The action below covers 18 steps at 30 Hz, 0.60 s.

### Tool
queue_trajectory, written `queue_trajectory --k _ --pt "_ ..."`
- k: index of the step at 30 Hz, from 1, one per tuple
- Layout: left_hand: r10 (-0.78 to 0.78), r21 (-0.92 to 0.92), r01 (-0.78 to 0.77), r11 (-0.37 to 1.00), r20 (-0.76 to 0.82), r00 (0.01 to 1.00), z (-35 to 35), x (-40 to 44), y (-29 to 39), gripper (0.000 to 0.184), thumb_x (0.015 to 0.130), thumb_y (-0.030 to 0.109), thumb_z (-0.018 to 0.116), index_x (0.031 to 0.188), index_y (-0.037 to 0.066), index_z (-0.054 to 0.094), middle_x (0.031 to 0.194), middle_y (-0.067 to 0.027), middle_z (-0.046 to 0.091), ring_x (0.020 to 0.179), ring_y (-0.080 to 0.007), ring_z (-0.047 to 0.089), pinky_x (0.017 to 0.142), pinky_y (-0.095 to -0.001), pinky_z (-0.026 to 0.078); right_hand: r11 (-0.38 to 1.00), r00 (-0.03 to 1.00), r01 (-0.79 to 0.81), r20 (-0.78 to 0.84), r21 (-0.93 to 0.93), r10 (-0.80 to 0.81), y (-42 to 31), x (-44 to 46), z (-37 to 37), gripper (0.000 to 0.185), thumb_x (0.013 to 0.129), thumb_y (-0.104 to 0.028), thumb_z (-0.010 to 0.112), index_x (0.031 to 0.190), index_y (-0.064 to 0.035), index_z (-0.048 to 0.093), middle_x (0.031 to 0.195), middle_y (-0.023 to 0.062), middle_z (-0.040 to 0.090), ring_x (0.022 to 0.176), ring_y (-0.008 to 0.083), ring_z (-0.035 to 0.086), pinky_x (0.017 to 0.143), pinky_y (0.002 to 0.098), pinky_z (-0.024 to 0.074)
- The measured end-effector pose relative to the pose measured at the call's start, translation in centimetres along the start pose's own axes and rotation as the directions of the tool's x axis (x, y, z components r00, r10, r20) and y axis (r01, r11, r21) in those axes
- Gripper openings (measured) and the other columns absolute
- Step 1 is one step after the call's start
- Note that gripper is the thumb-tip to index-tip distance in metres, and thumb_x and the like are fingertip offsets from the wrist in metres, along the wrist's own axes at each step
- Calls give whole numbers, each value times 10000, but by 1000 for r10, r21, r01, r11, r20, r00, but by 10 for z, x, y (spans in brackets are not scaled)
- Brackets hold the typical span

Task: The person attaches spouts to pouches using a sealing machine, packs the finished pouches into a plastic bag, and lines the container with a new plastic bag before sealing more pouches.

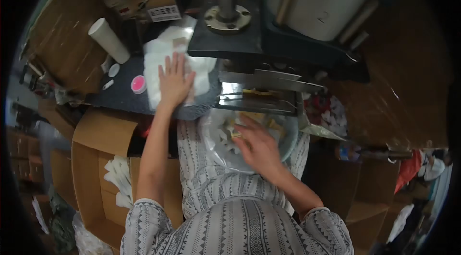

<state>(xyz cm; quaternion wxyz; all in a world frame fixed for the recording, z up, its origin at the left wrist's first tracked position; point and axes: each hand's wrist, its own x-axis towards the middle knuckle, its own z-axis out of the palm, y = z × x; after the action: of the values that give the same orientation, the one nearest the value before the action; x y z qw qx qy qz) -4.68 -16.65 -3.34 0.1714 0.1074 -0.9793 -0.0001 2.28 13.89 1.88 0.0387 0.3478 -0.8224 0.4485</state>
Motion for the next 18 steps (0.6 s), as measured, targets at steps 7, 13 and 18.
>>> queue_trajectory --k 7,13,18 --pt "60 -68 -66 996 -84 995 3 -10 -8 568 927 373 466 1379 39 379 1461 -166 318 1389 -362 203 1111 -543 101 609 882 -456 -423 -649 209 81 -44 -149 172 839 -141 614 988 -54 626 994 133 629 888 323 625 727 403 524" --pt "2 -27 -1 1000 10 1000 -26 -74 27 640 916 386 488 1388 -14 328 1467 -257 250 1391 -391 175 1084 -583 69 387 805 -443 -169 -809 569 123 -18 -128 201 810 -154 602 999 -84 603 902 169 626 817 323 651 661 431 537" --pt "41 -82 -36 996 64 997 -17 -118 54 748 822 268 624 1413 -18 267 1483 -236 216 1386 -381 191 1075 -578 123 726 923 -366 -125 -582 365 118 8 -121 120 779 -107 606 877 -38 599 815 193 633 785 362 642 687 437 533"
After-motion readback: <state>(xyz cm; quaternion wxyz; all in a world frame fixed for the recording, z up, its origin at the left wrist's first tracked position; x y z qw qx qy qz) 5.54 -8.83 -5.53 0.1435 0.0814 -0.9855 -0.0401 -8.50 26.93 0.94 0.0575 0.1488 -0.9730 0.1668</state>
